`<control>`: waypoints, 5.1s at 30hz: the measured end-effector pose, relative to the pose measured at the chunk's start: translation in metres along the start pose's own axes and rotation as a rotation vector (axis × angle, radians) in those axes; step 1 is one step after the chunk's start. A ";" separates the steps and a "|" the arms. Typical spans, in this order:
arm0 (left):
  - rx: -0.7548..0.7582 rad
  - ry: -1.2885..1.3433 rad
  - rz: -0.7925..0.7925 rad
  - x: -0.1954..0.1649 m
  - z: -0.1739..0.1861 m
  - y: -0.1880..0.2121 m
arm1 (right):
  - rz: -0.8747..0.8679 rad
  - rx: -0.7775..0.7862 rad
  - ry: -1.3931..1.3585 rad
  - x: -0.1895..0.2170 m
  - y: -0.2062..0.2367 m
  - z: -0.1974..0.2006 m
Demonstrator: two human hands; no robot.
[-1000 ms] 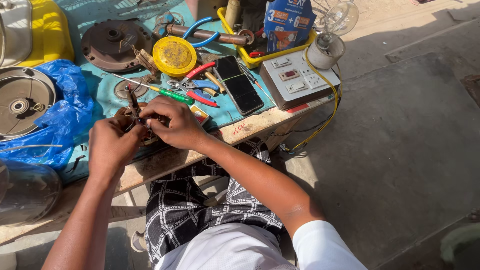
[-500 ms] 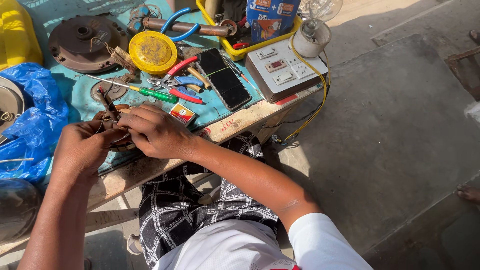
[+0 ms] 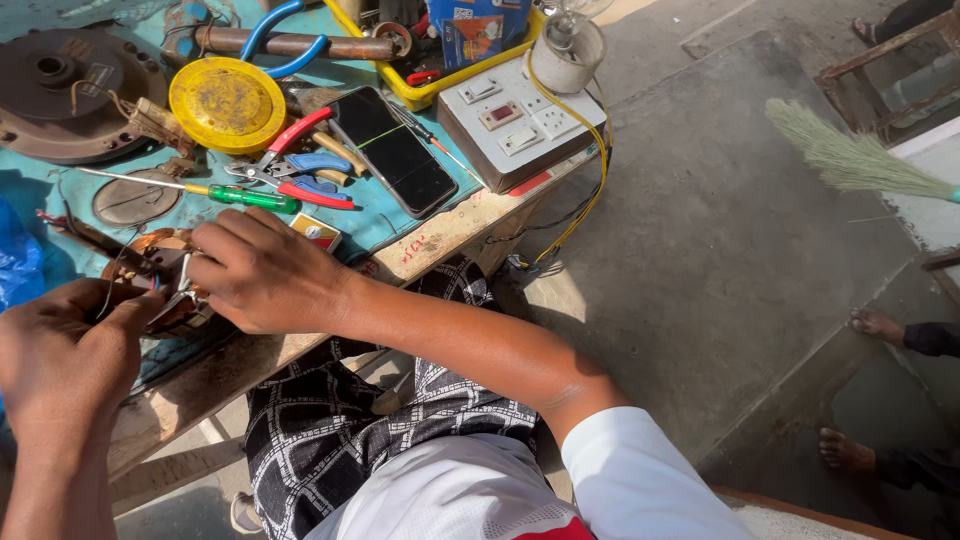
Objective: The person sits at a low workbench rewiring the copper stator of a small electric motor, threading wire ends through the windings and positioning them. The person picks up red-handled pliers and uses them to grip and trim the wire ends on the stator.
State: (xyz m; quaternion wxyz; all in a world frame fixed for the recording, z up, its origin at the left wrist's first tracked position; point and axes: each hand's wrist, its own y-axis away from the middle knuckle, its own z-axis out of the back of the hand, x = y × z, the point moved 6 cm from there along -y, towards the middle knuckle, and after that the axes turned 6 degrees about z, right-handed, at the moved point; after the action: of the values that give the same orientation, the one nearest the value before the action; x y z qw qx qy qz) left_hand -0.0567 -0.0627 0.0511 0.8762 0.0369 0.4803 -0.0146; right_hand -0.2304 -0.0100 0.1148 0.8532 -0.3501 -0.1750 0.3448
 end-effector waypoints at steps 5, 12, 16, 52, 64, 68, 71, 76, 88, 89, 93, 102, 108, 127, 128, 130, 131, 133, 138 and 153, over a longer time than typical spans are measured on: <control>0.002 -0.084 0.015 -0.010 0.011 -0.013 | -0.540 0.056 -1.077 -0.027 0.012 -0.044; 0.081 -0.027 0.059 -0.018 0.022 -0.018 | -0.885 -0.052 -1.666 -0.022 0.022 -0.080; 0.083 -0.044 0.033 -0.019 0.024 -0.019 | -0.932 -0.061 -1.709 -0.023 0.022 -0.084; 0.308 0.587 0.147 -0.026 0.004 -0.016 | 0.005 0.145 -0.429 -0.010 -0.012 -0.022; 0.111 0.314 0.020 -0.026 0.007 0.002 | -0.305 0.007 -0.757 -0.022 -0.028 -0.044; -0.153 -0.069 -0.221 -0.039 0.018 0.013 | -0.477 0.089 -0.886 -0.029 -0.029 -0.052; -0.254 -0.269 -0.325 -0.044 0.013 0.022 | -0.349 0.113 -0.841 -0.021 -0.038 -0.045; -0.335 -0.430 -0.432 -0.043 0.001 0.037 | -0.300 0.203 -0.770 -0.016 -0.048 -0.042; -0.097 -0.100 -0.046 -0.044 0.019 0.006 | -0.296 -0.002 -0.581 -0.003 -0.022 -0.026; -0.075 -0.063 0.016 -0.041 0.020 0.002 | -0.256 -0.018 -0.563 0.002 -0.016 -0.024; 0.242 0.430 0.136 -0.038 0.009 -0.009 | -0.217 -0.055 -0.544 0.004 -0.004 -0.028; 0.270 0.516 0.168 -0.033 0.010 -0.010 | -0.209 -0.054 -0.449 0.001 -0.003 -0.039; 0.293 0.550 0.184 -0.028 0.012 -0.012 | -0.167 -0.071 -0.449 0.004 -0.004 -0.039; 0.044 0.060 0.016 -0.019 0.026 -0.007 | 0.054 0.081 -0.294 -0.006 -0.022 -0.041; -0.021 0.022 -0.025 -0.020 0.030 -0.001 | 0.111 0.094 -0.253 -0.006 -0.023 -0.041; -0.061 -0.167 -0.078 -0.018 0.033 0.012 | 0.144 0.144 -0.181 -0.009 -0.021 -0.042; -0.082 -0.259 -0.104 -0.018 0.035 0.017 | 0.163 0.170 -0.144 -0.010 -0.020 -0.043; -0.089 -0.254 -0.124 -0.019 0.035 0.020 | 0.165 0.185 -0.144 -0.013 -0.020 -0.044; -0.095 -0.213 -0.128 -0.019 0.036 0.016 | -0.050 0.268 -0.437 -0.026 -0.016 -0.045; -0.042 0.049 0.009 0.001 0.033 -0.010 | -0.981 0.055 -1.720 -0.024 0.010 -0.090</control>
State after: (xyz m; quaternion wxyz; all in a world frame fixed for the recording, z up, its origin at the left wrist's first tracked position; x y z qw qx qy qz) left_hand -0.0292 -0.0748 0.0671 0.8648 0.0212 0.5017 0.0005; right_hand -0.2036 -0.0652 0.0439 0.4915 0.1506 -0.8525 0.0943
